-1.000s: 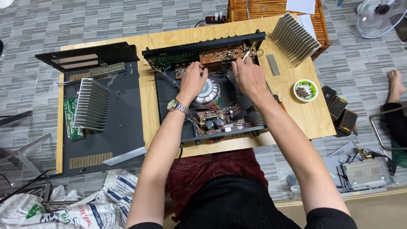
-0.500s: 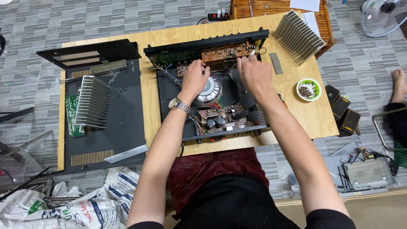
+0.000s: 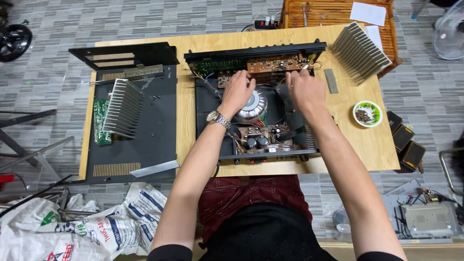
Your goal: Disassembling an electronic amplifier by removing screws and internal circuit boards using a screwdriver
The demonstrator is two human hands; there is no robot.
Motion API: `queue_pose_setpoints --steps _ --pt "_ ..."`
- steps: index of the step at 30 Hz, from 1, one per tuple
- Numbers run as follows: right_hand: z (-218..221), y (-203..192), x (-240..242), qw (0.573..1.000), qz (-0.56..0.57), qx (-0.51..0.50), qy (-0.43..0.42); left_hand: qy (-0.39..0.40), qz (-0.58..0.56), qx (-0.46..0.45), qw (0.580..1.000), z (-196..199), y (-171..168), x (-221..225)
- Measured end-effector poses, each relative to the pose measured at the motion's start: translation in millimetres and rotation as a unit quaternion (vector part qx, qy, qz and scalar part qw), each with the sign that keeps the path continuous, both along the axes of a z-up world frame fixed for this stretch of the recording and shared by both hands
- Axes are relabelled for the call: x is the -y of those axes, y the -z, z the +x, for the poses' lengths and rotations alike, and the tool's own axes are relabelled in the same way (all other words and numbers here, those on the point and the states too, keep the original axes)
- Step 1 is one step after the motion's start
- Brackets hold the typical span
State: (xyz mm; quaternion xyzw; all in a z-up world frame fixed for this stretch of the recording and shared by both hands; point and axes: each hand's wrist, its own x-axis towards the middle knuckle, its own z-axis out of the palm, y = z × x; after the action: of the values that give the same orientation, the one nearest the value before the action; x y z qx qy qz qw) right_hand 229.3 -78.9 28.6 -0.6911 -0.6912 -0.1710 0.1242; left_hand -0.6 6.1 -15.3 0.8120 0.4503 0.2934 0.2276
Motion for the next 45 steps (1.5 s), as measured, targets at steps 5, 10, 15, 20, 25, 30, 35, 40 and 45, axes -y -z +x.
queue_pose_setpoints --steps 5,10,15,20,25,30,35,40,45 --pt "7.7 13.4 -12.0 0.999 -0.015 -0.035 -0.009 0.001 0.006 0.005 1.0 0.5 2.6 -2.4" --pt "15.0 18.4 -8.2 0.999 -0.026 -0.031 -0.019 0.001 -0.007 0.007 1.0 1.0 0.3 -0.2" --pt "12.9 -12.9 21.1 0.999 -0.031 -0.02 -0.03 -0.001 -0.02 0.002 1.0 0.2 -3.6 2.5" --pt "30.5 -77.2 73.2 0.973 -0.062 -0.22 -0.033 -0.009 -0.031 -0.024 0.999 3.0 -11.4 5.1" --pt "80.9 -88.6 116.5 0.964 -0.022 -0.265 -0.034 -0.018 -0.024 -0.061 0.998 5.3 -13.4 4.3" --pt "108.3 -53.0 133.5 0.94 -0.106 -0.323 -0.011 -0.03 0.078 0.006 0.996 14.9 23.1 -13.3" --pt "113.7 -19.3 118.1 0.925 -0.096 -0.361 -0.074 -0.009 -0.002 -0.034 0.999 10.9 -14.0 5.9" --pt "102.9 -16.6 89.3 0.903 -0.096 -0.392 -0.148 -0.011 -0.028 -0.046 0.998 7.0 -24.6 9.1" --pt "86.7 -27.0 75.1 0.88 -0.104 -0.426 -0.184 -0.009 -0.025 -0.036 0.999 6.3 -24.8 9.7"
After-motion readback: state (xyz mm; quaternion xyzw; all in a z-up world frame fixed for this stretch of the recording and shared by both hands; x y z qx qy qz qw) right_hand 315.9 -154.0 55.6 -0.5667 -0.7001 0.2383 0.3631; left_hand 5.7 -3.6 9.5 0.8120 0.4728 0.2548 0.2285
